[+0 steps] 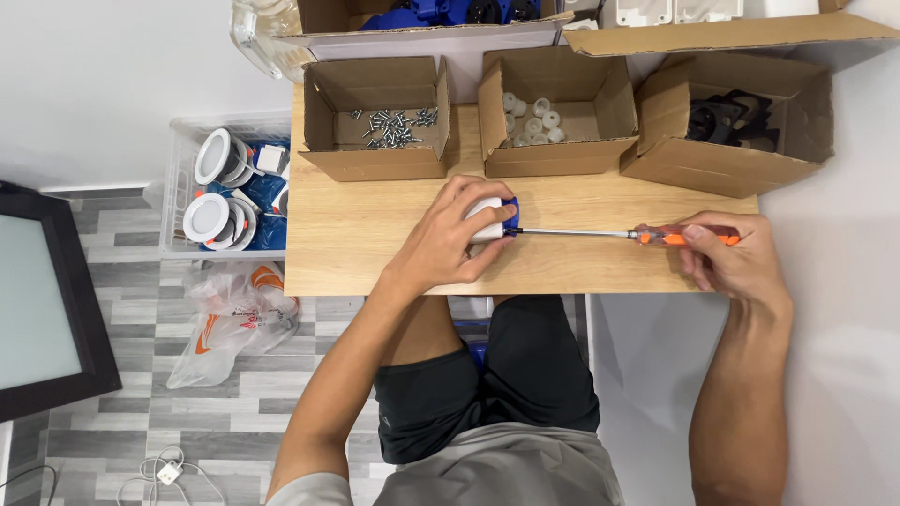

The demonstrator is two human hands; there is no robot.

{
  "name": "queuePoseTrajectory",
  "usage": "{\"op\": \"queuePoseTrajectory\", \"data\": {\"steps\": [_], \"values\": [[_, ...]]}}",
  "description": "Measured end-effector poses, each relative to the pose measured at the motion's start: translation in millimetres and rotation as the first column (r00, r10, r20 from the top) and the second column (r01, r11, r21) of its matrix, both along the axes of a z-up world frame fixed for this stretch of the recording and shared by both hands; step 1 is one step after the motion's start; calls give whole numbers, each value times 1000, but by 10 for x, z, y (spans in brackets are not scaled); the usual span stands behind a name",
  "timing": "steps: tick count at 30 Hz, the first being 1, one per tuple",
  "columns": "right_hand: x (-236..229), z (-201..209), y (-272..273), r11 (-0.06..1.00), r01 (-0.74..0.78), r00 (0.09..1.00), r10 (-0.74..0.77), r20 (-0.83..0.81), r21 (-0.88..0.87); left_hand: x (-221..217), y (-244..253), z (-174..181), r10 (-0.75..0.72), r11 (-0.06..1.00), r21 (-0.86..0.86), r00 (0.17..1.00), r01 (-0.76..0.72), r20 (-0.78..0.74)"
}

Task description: The person assembles a white plastic electrical box with a blue insert by inserting screws and tightening them with an orange screwdriver. They handle multiple white boxes and blue inserts, repeatedly screwing and unscrewing components on a wooden table.

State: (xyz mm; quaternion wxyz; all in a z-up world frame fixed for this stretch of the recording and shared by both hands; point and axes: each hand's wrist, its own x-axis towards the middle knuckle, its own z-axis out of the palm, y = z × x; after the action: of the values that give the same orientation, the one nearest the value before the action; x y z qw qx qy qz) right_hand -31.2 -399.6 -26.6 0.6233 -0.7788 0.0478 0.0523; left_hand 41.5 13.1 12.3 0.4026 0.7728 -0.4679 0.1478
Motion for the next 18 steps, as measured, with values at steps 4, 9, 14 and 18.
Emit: {"op": "queuePoseTrajectory", "data": {"steps": [4, 9, 14, 18], "values": [[1, -24, -19, 1000, -7, 1000, 7, 10, -3, -2, -4, 6, -2, 1000, -14, 1000, 2, 9], [-15, -81, -37, 997, -29, 999, 26, 41, 75, -9, 0, 2, 2, 1000, -14, 1000, -2, 5], [-26, -191, -82, 980, -67, 994, 49, 99, 185, 5, 2, -28, -6, 1000, -13, 1000, 6, 4], [-50, -111, 6, 993, 7, 995, -19, 97, 122, -1, 4, -8, -14, 1000, -17, 1000, 14, 3]]}}
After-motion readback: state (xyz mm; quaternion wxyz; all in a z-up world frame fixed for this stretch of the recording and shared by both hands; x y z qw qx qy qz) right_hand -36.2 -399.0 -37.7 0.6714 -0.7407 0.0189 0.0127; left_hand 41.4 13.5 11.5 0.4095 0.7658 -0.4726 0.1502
